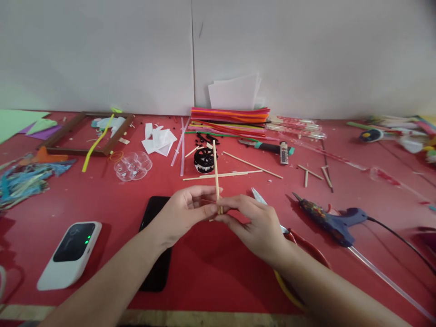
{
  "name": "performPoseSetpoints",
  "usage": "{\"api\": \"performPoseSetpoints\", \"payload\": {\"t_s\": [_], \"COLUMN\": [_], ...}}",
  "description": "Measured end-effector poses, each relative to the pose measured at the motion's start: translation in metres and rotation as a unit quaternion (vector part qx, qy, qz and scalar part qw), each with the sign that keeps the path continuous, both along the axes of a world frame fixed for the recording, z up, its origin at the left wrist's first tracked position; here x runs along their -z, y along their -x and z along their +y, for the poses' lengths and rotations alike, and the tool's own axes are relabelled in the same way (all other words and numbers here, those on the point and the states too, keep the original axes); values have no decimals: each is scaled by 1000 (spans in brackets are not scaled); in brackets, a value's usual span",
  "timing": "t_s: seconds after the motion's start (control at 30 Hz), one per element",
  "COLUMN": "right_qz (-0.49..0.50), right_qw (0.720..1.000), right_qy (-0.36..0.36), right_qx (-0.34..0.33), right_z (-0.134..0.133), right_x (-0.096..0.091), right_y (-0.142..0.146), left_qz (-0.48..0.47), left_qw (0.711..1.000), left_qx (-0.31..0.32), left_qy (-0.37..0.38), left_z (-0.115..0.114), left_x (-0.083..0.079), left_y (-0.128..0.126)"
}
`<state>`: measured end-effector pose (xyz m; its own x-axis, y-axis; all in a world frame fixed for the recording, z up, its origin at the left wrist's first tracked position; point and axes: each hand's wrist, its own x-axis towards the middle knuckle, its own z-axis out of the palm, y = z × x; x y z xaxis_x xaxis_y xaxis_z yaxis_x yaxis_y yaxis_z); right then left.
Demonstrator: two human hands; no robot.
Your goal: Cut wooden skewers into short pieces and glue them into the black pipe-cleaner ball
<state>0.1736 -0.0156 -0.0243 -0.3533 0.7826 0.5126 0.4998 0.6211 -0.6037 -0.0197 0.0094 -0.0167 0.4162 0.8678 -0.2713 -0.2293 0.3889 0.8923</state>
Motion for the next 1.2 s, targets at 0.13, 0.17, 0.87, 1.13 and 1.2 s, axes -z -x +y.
{"api": "performPoseSetpoints", "payload": {"t_s": [0.13, 0.17, 0.87, 1.13, 1.2], "right_qz": [-10, -11, 18, 31, 32], "right_qw": [1000, 1000, 998, 996, 997], "right_qy": [-7, -9, -64, -63, -61], "right_qx": [22, 24, 12, 51, 37], "right_z": [0, -1, 0, 1, 3], "right_x": [0, 0, 1, 0, 0], "right_y": [-1, -1, 1, 1, 0], "left_qz": [46, 57, -46, -54, -55], "left_qw": [999, 998, 996, 994, 994], "left_qx": [-5, -12, 36, 12, 14], "left_qy": [-27, -34, 68, 96, 92], "left_z": [-1, -2, -4, 0, 1], "left_x": [4, 6, 0, -2, -1], "left_y": [-3, -4, -3, -3, -3]}}
